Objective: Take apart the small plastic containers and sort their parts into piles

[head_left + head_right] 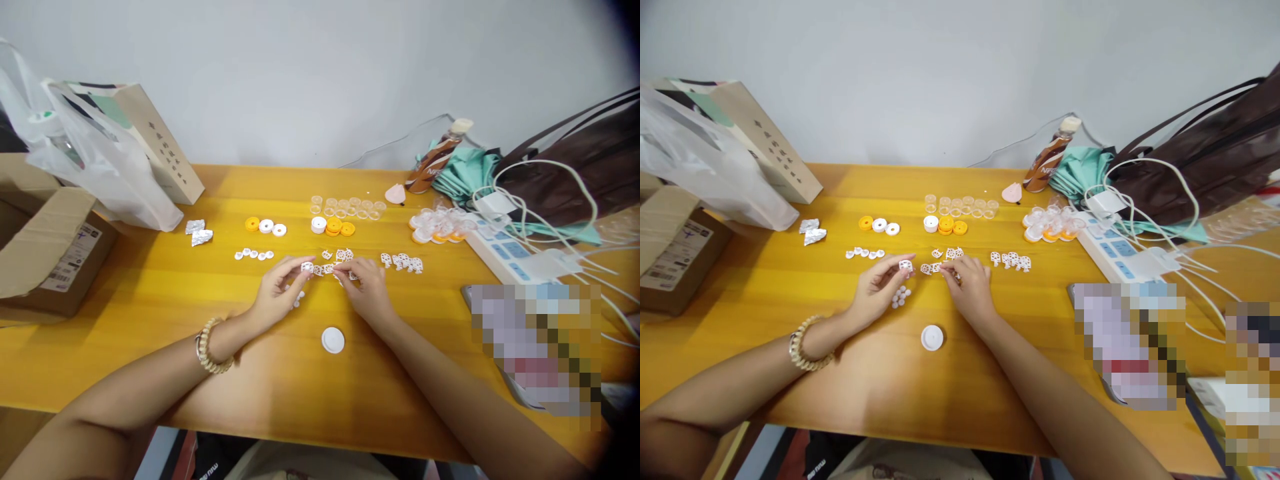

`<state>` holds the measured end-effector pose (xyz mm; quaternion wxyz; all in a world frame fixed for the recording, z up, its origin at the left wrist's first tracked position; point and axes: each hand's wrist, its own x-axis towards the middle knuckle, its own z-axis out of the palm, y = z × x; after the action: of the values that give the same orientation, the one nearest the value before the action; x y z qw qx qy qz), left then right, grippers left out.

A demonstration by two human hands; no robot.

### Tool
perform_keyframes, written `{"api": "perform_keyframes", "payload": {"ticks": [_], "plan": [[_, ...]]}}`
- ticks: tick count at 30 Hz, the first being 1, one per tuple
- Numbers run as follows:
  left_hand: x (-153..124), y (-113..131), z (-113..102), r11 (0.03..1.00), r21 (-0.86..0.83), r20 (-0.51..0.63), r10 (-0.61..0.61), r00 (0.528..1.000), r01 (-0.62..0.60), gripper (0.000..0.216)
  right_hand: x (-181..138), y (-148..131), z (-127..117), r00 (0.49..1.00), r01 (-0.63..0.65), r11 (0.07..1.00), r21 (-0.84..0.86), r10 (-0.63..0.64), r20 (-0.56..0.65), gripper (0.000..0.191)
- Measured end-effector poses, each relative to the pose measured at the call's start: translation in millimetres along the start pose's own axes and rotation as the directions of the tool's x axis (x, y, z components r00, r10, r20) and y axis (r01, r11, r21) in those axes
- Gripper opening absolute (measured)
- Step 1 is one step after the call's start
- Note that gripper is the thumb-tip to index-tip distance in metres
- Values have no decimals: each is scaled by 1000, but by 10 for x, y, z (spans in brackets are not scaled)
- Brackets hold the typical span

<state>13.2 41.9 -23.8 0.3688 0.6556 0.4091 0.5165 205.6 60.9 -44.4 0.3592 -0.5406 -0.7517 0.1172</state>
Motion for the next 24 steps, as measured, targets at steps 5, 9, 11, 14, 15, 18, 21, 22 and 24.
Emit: {"api": "perform_keyframes", "payload": {"ticks": [5,9,11,14,15,18,21,22,24], "plan": [[-16,-19,-1,998,-32,81,-48,996,50,30,-4,-72,-39,999,22,989,143,-17,-34,11],[-28,-5,24,988,-123,161,-68,985,88,29,-61,-198,-87,996,90,919,383,-88,-23,13],[-34,-6,38,985,-149,184,-56,981,84,26,-94,-254,-93,992,116,890,442,-121,-16,16],[-48,-18,54,986,-136,211,-66,975,96,24,-125,-303,-80,987,154,866,476,-161,-26,16],[-55,-20,58,987,-123,214,-80,974,108,24,-130,-311,-73,985,167,863,477,-170,-38,14],[-73,1,68,989,-80,181,-108,978,124,24,-141,-322,-60,977,214,858,467,-194,-92,12],[-78,49,74,992,-63,133,-102,986,111,22,-156,-327,-59,966,259,851,456,-216,-145,15],[-77,64,74,991,-69,125,-109,986,119,22,-162,-329,-61,962,271,852,448,-221,-161,16],[-73,79,71,982,-88,113,-154,982,165,22,-172,-331,-63,955,289,858,424,-229,-188,18]]}}
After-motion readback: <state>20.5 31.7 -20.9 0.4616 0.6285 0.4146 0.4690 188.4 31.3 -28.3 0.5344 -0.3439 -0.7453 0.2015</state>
